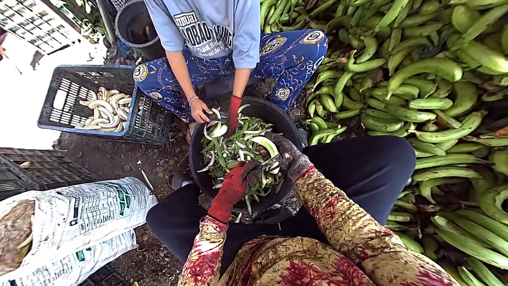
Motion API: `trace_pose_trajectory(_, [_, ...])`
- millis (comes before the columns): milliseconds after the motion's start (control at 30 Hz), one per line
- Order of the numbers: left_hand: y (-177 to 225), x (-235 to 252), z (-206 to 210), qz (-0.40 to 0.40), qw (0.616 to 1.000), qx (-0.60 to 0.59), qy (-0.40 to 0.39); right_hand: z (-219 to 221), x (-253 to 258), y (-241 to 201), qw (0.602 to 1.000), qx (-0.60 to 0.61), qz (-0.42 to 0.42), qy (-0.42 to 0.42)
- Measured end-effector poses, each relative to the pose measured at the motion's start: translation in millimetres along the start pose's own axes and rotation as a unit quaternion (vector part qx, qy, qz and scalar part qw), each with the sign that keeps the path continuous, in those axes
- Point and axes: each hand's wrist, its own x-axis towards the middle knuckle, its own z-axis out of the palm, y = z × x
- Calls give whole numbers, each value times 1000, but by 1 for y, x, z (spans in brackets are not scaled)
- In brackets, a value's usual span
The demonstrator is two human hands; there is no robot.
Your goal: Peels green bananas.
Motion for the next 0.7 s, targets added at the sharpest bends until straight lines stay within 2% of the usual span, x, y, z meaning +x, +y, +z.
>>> trace_pose_trajectory(100, [3, 3, 1, -28, 999, 36, 17, 7, -1, 4, 999, -39, -17, -6])
trace_pose_trajectory(167, [1, 6, 6, -41, 995, 63, 69, 6, 2, 13, 997, -48, -38, -35])
trace_pose_trajectory(300, [-11, 10, 25, -61, 971, 117, 198, 10, 3, 31, 996, -21, -78, -39])
trace_pose_trajectory(433, [-20, 13, 41, -97, 932, 169, 305, 18, 2, 46, 995, 51, -82, 13])
trace_pose_trajectory(567, [-27, 15, 45, -137, 888, 198, 391, 20, -2, 54, 994, 45, -86, 58])
trace_pose_trajectory(633, [-27, 14, 47, -138, 883, 182, 410, 21, -2, 54, 993, 36, -85, 77])
trace_pose_trajectory(700, [-25, 13, 46, -159, 891, 151, 397, 23, -5, 52, 994, 26, -72, 81])
